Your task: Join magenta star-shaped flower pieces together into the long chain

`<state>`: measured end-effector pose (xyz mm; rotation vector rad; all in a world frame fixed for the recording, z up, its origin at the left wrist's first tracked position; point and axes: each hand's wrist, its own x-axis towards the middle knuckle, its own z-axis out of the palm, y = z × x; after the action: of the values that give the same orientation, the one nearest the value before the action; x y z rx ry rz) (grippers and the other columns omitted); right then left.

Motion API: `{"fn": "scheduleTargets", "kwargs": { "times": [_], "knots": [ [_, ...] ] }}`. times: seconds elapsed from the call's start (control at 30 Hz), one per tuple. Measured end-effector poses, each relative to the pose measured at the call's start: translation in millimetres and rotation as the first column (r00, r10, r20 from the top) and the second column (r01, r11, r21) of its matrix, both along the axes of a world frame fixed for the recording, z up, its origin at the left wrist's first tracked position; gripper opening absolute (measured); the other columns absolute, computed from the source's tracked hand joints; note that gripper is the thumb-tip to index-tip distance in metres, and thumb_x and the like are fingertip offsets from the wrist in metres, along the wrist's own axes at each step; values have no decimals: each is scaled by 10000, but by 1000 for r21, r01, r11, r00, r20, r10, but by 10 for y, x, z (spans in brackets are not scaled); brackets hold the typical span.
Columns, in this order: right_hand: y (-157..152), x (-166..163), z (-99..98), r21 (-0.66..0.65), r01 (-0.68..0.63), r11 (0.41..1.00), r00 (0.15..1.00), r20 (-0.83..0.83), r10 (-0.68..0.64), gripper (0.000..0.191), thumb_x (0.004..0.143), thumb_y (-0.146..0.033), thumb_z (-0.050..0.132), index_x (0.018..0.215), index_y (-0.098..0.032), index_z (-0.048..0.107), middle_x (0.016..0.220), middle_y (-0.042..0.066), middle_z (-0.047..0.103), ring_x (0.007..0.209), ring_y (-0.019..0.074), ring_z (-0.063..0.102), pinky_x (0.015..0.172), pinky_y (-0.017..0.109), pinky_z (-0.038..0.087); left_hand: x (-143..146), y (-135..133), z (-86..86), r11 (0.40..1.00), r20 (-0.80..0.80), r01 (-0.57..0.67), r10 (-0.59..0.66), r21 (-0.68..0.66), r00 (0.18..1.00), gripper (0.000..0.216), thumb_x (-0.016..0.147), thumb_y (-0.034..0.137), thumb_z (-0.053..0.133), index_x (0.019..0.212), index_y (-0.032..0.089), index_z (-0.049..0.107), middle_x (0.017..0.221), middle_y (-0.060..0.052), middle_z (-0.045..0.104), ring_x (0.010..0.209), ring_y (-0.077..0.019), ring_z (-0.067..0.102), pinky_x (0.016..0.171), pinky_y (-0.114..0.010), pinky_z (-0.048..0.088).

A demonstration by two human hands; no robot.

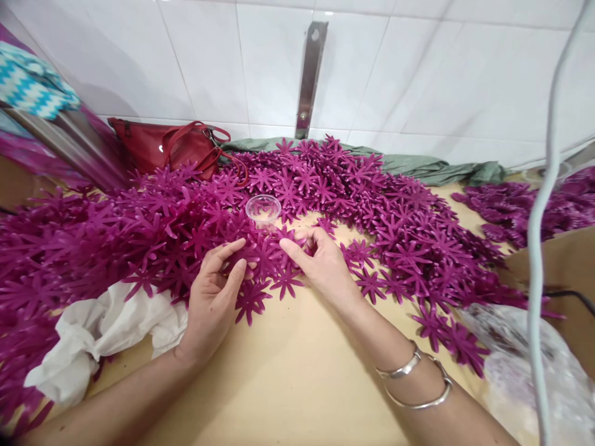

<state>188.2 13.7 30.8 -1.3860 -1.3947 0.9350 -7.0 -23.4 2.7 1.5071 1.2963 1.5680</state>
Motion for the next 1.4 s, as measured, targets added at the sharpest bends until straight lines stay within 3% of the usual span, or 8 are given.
{"fn": "scheduleTargets", "kwargs": {
  "times": [0.13, 0.23, 0.3, 0.57, 0.8, 0.97, 1.17, 1.4],
  "knots": [
    [-69, -34, 152, -50, -71, 996, 963, -262, 56, 266, 898, -491, 636, 1057, -278, 623, 1035, 12, 653, 978, 211, 592, 904, 352, 485, 21, -62, 36, 998, -43, 26, -23, 55, 999, 352, 996, 303, 627, 1345, 281, 669, 1350, -93, 562, 1323, -233, 550, 1119, -373, 472],
    [-156, -122, 251, -125, -203, 971, 832, -545, 104, 224, 758, -292, 614, 980, -268, 602, 953, 0, 616, 878, 195, 590, 828, 337, 510, 45, -99, 34, 986, -33, 159, -157, 47, 987, 347, 989, 303, 640, 1332, 299, 688, 1329, -95, 566, 1293, -238, 573, 1090, -378, 509],
    [-198, -179, 272, -146, -230, 962, 808, -579, 105, 262, 679, -192, 592, 930, -265, 582, 880, -13, 583, 787, 178, 561, 756, 318, 504, 59, -114, 32, 974, -7, 223, -223, 26, 975, 330, 960, 323, 686, 1287, 296, 724, 1282, -99, 588, 1242, -251, 601, 1058, -392, 543],
    [-183, -239, 137, -86, -229, 970, 837, -526, 151, 340, 748, -285, 840, 1026, -273, 645, 925, -7, 630, 754, 157, 568, 633, 282, 487, 81, -94, 43, 951, 111, 279, -266, -132, 958, 261, 906, 381, 747, 1131, 256, 791, 1182, -87, 593, 1017, -211, 650, 742, -290, 614],
    [-112, -195, 76, -62, -150, 987, 853, -513, 97, 421, 649, -342, 957, 1006, -277, 744, 956, 2, 702, 846, 162, 622, 794, 312, 526, 51, -8, -6, 975, 130, 160, -140, -156, 982, 261, 920, 371, 735, 1148, 250, 779, 1221, -67, 623, 1216, -202, 593, 1090, -333, 476],
    [-98, -208, 53, 20, -183, 983, 904, -390, 176, 261, 686, -411, 922, 730, -228, 741, 1063, 51, 731, 978, 205, 645, 880, 354, 516, 42, 5, 2, 970, 166, 203, -181, -131, 970, 183, 916, 339, 738, 1065, 248, 794, 1164, -66, 651, 1163, -206, 620, 1036, -335, 493],
    [-137, -214, -34, -36, -225, 974, 941, -269, 207, 292, 836, -478, 802, 790, -233, 652, 694, -43, 561, 609, 130, 476, 591, 290, 417, 54, 5, 0, 972, 166, 202, -181, -119, 969, 89, 904, 292, 734, 936, 221, 778, 1070, -64, 670, 1074, -201, 642, 982, -334, 506],
    [-208, -221, 17, 49, -225, 973, 974, -9, 226, 454, 978, -561, 616, 684, -233, 503, 655, -33, 483, 632, 143, 436, 604, 298, 374, 69, 7, 16, 959, 173, 240, -214, -148, 962, 113, 869, 293, 768, 965, 246, 803, 1083, -60, 678, 1099, -204, 642, 1004, -335, 504]
  ]
}}
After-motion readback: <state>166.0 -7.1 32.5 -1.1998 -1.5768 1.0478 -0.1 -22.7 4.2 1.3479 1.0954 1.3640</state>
